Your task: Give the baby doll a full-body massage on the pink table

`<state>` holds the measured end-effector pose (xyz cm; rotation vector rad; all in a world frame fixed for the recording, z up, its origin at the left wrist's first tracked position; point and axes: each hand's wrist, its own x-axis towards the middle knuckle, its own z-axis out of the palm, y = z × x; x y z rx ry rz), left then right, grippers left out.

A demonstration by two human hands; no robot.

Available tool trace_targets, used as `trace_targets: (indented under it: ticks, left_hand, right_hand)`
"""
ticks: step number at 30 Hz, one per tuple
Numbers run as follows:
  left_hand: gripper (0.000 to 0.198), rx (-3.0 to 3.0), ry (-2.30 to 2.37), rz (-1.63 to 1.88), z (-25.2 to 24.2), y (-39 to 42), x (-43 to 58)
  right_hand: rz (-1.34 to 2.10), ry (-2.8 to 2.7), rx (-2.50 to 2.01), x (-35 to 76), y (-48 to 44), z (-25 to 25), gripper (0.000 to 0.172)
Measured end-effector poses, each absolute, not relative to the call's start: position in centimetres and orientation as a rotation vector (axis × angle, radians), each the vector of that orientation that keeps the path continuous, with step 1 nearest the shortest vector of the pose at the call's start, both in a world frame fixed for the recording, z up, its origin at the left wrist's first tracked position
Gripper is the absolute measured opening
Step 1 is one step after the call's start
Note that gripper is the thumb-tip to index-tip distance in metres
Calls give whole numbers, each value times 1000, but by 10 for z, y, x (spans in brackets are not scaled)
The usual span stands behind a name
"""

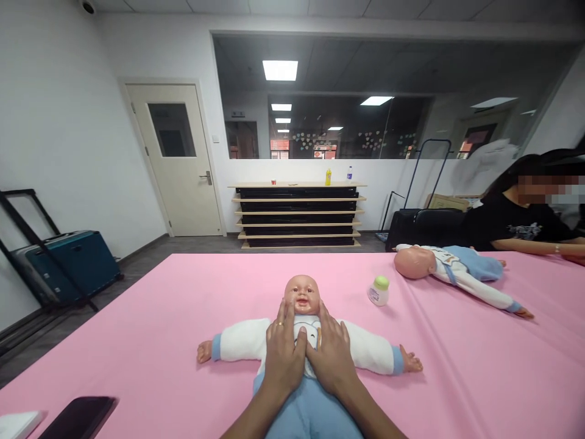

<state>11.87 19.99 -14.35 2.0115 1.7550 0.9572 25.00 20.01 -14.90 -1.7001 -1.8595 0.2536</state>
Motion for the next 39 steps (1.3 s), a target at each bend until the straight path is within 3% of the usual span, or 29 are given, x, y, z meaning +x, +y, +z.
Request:
trace_targets:
  ticks: [10, 18, 24, 39]
  left_hand:
    - [67, 1903, 1804, 988, -149, 203, 121]
    - [56, 2040, 1816, 923, -144, 204, 121]
    - [58, 2152, 1836, 945, -156, 208, 119]
    - [62, 2293, 1843, 959, -173, 225, 112]
  right_hand:
    - [258, -1820, -1694, 249, 195, -144, 76]
    - [304, -1846, -1664, 250, 195, -142, 71]
    - [288, -1829, -1648, 251, 191, -142, 69]
    - [223, -1782, -1609, 251, 190, -154, 77]
